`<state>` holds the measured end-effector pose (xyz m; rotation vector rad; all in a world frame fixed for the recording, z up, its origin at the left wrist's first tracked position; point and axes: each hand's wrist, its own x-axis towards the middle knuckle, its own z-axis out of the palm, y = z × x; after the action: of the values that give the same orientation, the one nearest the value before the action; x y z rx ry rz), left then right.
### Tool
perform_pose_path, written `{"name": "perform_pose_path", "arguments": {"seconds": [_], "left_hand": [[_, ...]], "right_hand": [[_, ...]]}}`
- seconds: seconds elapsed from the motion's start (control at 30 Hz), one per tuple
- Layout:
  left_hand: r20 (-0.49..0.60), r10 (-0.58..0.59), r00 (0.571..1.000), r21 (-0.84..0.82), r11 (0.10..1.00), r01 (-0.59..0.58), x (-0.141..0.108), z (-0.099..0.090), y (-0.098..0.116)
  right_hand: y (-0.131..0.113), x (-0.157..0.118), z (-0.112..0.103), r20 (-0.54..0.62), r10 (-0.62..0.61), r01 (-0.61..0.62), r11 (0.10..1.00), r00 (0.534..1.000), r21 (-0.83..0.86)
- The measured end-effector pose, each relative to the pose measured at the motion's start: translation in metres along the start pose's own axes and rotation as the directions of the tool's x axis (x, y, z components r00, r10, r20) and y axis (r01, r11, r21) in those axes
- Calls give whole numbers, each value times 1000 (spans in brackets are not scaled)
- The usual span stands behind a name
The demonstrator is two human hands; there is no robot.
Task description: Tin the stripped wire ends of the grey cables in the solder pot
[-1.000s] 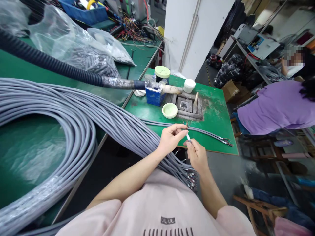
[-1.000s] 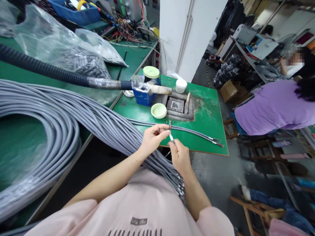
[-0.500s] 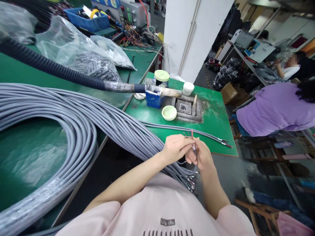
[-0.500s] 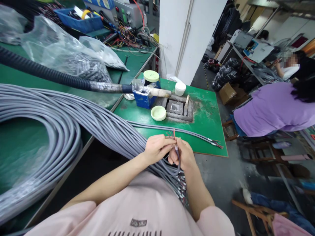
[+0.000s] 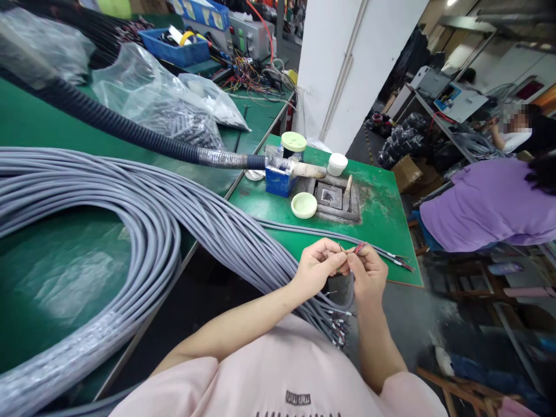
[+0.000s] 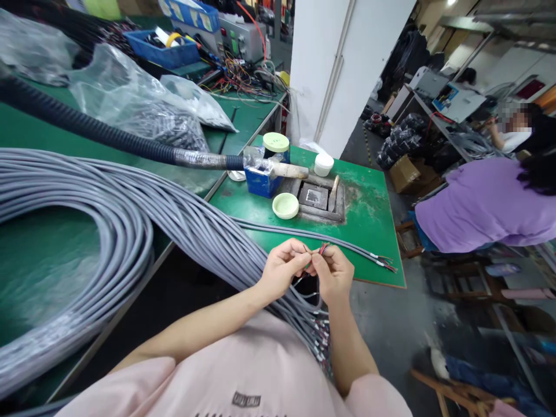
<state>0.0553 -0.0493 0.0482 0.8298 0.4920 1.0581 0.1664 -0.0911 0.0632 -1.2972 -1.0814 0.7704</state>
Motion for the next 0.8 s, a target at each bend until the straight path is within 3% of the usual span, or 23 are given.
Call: {"name": "perform_pose_path", "arguments": {"seconds": [0.17,0.3,0.4,0.5,0.57,0.67,0.73,0.8], "left_hand": [[-103,-74,992,-134,989,60,7,-6,1],[-198,-16,980,-137,990,-12,12,-21,6],[-333,144,932,55,990,-133,14,-45,13],[-376,375,847,389,894,-224,15,-73,17],[-316,471,823,576,785,-229,16,-88,15],[-98,491,866,781,577,-239,19,-100,8],[56,459,887,871,411,-268,21,-102,4],[141,427,893,914,291,-284,23,-102,3]], "right_hand": [[-5,12,0,120,-49,77,966,992,-247],[-10,33,7,251,-39,125,934,967,-336],[-13,61,13,332,-1,131,920,943,-370],[-12,97,22,376,26,134,909,926,-395],[-8,123,31,415,41,157,888,909,-433],[0,157,48,471,78,230,796,879,-560],[7,174,60,496,117,302,667,860,-681],[12,185,71,512,170,373,501,842,-781]]}}
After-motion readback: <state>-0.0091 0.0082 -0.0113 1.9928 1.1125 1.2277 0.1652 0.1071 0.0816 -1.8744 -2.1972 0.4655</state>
